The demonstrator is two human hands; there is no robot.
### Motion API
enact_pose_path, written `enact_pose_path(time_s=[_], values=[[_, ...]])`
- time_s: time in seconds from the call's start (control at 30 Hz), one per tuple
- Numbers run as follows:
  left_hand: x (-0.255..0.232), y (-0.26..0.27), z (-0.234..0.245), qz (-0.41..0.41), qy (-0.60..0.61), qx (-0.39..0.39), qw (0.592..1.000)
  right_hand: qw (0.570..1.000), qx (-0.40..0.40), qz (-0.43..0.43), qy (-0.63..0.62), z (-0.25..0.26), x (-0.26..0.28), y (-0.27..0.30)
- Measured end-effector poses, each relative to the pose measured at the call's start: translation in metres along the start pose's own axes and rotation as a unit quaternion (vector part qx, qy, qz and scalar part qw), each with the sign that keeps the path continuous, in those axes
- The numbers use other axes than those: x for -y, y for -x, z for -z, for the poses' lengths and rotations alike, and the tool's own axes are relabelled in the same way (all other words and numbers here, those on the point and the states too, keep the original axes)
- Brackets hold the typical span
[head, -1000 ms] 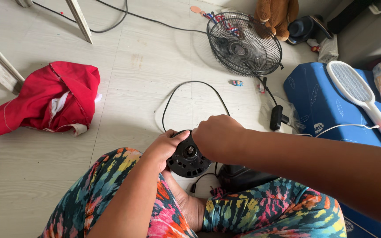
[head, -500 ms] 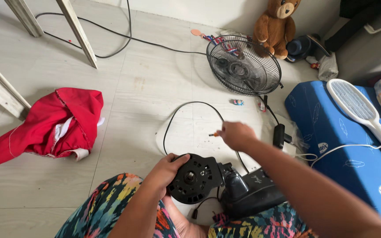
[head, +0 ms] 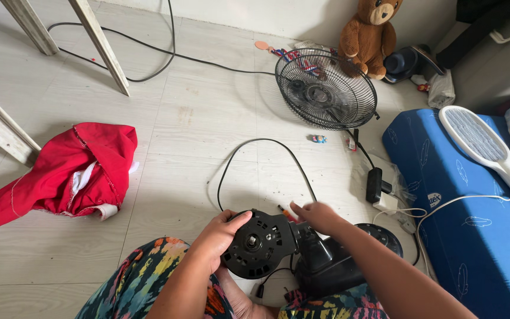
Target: The person disassembles a small black appliance, likely a hair clipper, using a screwdriver. They remove the top cover, unscrew internal components, and manipulate the motor housing while sitting on the floor.
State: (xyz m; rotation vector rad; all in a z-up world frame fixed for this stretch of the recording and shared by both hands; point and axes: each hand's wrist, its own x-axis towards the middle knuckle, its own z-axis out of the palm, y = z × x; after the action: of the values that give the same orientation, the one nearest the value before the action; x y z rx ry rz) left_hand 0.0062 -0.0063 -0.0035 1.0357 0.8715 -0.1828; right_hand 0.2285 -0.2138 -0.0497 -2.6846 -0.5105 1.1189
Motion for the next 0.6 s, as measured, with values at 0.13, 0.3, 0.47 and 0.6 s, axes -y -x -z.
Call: enact_pose_path(time_s=[0.13,0.3,0.47,0.6], values=[[0.006,-0.005,0.001,-0.016,0.016,0.005,1.0,0.97,0.134,-0.012,-0.201,-0.008,-0.03,-0.001],[0.01,-0.003,0.009,-0.049,0.044,0.041,0.997,0.853,0.384,0.256,-0.246,-0.006,-0.037,0.01],[-0.004,0.005,0.013,0.001,0.0,0.01,1.0,0.922,0.227,0.268,-0.162,0.018,0.002,0.074],[-0.007,0.012,0.009,-0.039,0.1,0.08,0.991,0.955,0.136,0.261,-0.028,0.058,0.055,0.147]])
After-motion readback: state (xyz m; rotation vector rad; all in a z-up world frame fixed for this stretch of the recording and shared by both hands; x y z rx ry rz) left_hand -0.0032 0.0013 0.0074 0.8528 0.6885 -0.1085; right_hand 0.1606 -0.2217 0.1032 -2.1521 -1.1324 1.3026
